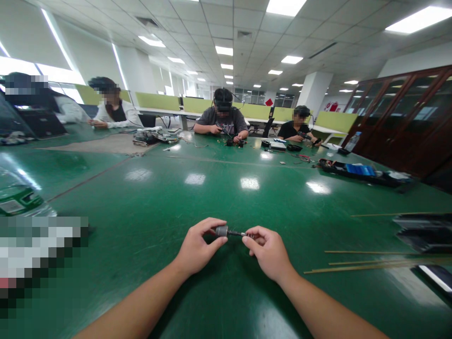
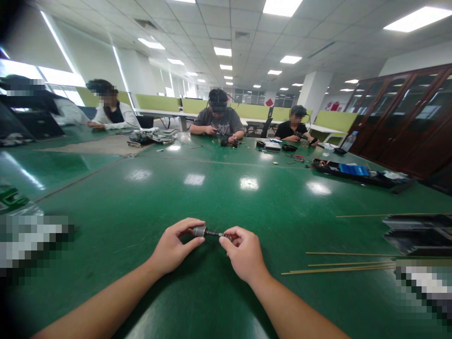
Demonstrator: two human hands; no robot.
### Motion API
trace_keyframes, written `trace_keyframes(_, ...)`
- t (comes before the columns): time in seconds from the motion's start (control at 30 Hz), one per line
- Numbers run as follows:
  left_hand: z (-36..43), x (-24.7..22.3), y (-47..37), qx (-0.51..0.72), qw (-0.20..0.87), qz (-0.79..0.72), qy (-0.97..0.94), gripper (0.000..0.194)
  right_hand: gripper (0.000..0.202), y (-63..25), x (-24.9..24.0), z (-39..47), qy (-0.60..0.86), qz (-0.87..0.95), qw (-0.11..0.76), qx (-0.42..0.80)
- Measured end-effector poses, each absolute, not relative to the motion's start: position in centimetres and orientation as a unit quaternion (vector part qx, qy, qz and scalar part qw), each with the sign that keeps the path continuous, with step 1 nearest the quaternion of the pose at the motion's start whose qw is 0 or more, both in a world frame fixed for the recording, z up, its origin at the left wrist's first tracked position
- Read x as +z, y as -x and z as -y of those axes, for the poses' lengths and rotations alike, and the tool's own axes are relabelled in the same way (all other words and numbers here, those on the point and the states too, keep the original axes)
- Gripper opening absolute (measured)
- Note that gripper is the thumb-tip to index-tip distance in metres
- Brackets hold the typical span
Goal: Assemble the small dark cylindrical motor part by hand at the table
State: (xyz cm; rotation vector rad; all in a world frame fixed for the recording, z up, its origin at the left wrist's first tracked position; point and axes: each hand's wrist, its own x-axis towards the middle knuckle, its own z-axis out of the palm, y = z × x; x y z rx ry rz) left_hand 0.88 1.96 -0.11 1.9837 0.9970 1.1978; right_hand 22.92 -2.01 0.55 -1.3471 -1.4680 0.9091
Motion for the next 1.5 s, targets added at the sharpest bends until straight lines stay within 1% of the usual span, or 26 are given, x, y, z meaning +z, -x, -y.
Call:
trace_keyframes(0.83, -2.14, -0.32, -0.86, 0.452, 0.303, -0.381, -0.747, 0.031, 0.02, -23.0, 0.29, 1.85, 0.547, 0.593, 0.46, 0.372)
trace_keyframes(1.5, -2.37, -0.57, -0.76, 0.448, 0.338, -0.38, -0.735, 0.031, 0.017, -23.17, 0.33, 1.83, 0.547, 0.595, 0.458, 0.369)
